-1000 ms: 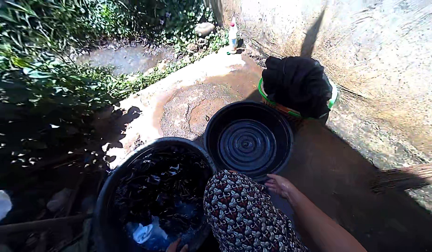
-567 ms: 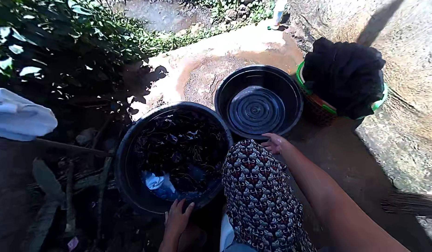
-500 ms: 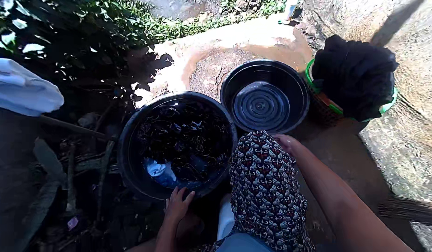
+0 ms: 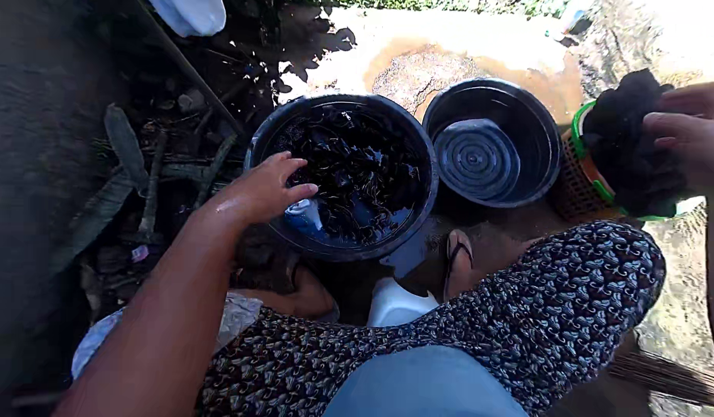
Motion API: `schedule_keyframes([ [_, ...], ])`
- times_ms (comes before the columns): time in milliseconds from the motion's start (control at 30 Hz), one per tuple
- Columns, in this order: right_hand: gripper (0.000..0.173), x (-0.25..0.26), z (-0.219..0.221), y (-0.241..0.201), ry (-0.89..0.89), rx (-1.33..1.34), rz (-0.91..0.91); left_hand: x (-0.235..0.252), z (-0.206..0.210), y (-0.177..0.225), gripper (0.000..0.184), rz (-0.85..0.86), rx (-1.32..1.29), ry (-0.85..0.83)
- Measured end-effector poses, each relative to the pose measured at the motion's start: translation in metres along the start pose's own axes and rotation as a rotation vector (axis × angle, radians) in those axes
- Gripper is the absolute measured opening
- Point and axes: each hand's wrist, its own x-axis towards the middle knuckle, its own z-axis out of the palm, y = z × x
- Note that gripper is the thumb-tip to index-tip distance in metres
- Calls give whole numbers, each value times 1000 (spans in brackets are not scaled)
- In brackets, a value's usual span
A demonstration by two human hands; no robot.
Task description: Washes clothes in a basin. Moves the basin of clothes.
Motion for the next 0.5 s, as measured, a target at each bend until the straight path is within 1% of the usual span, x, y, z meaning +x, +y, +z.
schedule_keyframes([
  [33,54,6,22,-34,-78,-47,-70,-3,-13,5,63,30,43,-6],
  [67,49,4,52,-71,-173,-102,-114,-4,-23,9,61,53,67,-12],
  [100,46,1,90,-97,-281,-162,-150,-4,-29,10,59,61,75,-14],
  [133,43,-2,132,-110,-397,-241,-200,-2,-31,9,59,56,54,-5],
  [167,44,-4,178,-111,-503,-328,-259,2,-29,4,59,42,14,21],
  [200,51,-7,222,-107,-610,-424,-304,10,-23,-3,59,21,-43,53],
  [233,62,-10,262,-99,-705,-538,-355,21,-13,-15,59,-6,-87,73],
  [267,73,-14,297,-91,-797,-637,-423,35,-2,-31,60,-33,-103,54],
  [300,83,-19,326,-81,-908,-713,-504,49,11,-48,62,-54,-94,-7],
  [333,88,-32,348,-70,-1051,-755,-588,57,25,-63,63,-80,-84,-96],
  [367,89,-49,363,-61,-1219,-763,-644,57,39,-74,63,-100,-77,-181],
  [400,86,-59,376,-57,-1377,-757,-644,59,47,-85,63,-114,-73,-238],
  [433,81,-64,387,-55,-1485,-732,-588,65,50,-93,64,-129,-75,-285],
  [467,72,-69,395,-54,-1513,-692,-512,69,53,-101,65,-152,-81,-331],
  [500,66,-74,400,-53,-1482,-667,-443,71,56,-107,67,-186,-88,-360],
])
